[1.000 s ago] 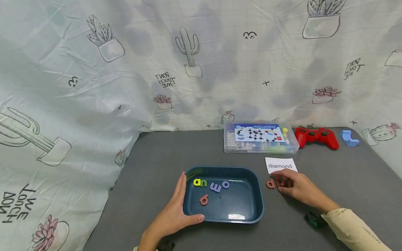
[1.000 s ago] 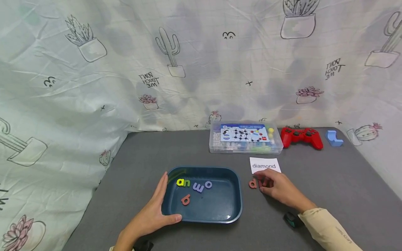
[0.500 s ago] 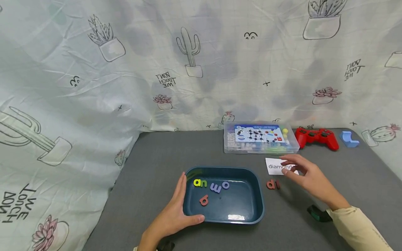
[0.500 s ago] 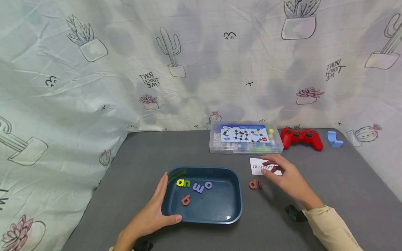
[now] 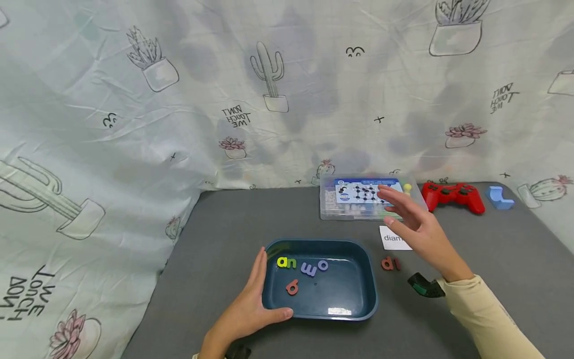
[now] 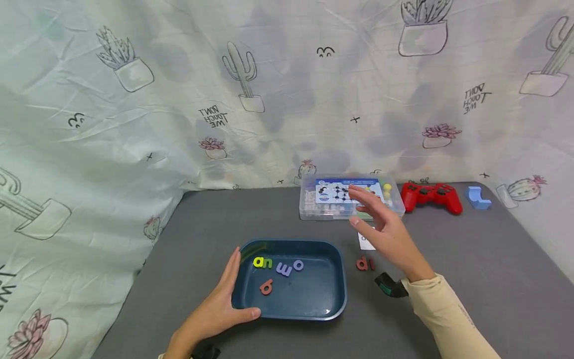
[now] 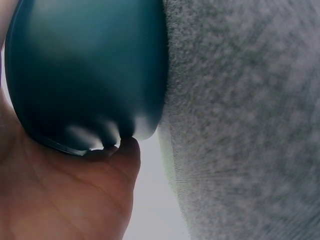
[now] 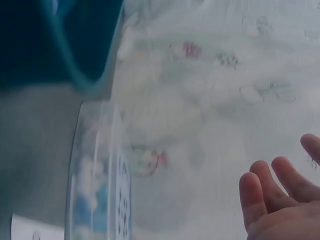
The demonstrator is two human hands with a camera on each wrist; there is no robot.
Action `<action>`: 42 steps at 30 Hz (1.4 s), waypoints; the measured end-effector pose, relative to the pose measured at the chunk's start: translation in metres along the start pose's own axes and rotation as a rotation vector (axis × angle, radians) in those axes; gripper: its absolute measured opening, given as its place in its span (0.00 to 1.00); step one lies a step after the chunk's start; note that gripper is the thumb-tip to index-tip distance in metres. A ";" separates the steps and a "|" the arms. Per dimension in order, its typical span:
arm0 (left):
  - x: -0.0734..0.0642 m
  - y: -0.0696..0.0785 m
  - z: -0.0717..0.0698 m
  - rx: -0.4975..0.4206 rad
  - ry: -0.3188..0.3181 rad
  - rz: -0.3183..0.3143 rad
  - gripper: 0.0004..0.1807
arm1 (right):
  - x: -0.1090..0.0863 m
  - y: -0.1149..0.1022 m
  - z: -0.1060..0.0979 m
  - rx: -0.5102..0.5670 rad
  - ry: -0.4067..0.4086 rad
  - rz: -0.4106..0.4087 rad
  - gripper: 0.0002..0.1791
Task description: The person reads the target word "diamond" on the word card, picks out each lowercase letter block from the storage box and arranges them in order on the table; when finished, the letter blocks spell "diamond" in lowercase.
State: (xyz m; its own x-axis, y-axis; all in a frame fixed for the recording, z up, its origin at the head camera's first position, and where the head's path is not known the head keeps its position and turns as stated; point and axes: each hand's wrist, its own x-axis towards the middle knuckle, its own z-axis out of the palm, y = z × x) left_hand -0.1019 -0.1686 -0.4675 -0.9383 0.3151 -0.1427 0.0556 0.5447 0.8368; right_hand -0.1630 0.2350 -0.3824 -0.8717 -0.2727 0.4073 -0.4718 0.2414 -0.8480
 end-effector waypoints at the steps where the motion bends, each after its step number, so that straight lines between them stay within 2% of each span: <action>1: 0.000 0.000 0.000 0.001 0.002 0.002 0.75 | 0.004 -0.001 0.004 0.016 -0.007 -0.014 0.35; 8: 0.002 -0.001 0.001 -0.015 -0.010 0.023 0.75 | 0.021 -0.002 0.036 0.119 -0.052 -0.104 0.35; 13: 0.003 -0.001 0.000 -0.018 -0.007 0.026 0.76 | 0.027 -0.004 0.061 0.174 -0.119 -0.093 0.35; 18: 0.004 -0.001 0.001 -0.023 -0.015 0.010 0.76 | 0.031 -0.002 0.085 0.192 -0.196 -0.117 0.33; 24: 0.003 0.000 0.001 -0.028 -0.015 0.005 0.76 | 0.037 -0.001 0.109 0.151 -0.273 -0.151 0.32; 30: 0.002 0.000 -0.001 -0.028 -0.024 -0.002 0.75 | 0.043 -0.002 0.131 0.167 -0.368 -0.115 0.30; 35: 0.000 -0.002 -0.002 -0.032 -0.028 0.016 0.75 | 0.044 0.001 0.147 0.220 -0.441 -0.040 0.29; 42: 0.000 -0.004 -0.003 -0.058 -0.038 0.038 0.74 | 0.045 0.008 0.160 0.174 -0.533 0.014 0.28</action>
State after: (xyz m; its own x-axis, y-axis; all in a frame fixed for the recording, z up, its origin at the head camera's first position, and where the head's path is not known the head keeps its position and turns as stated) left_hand -0.1034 -0.1737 -0.4694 -0.9223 0.3640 -0.1295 0.0695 0.4861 0.8711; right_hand -0.1845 0.0757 -0.4247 -0.6685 -0.7144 0.2067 -0.3927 0.1031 -0.9139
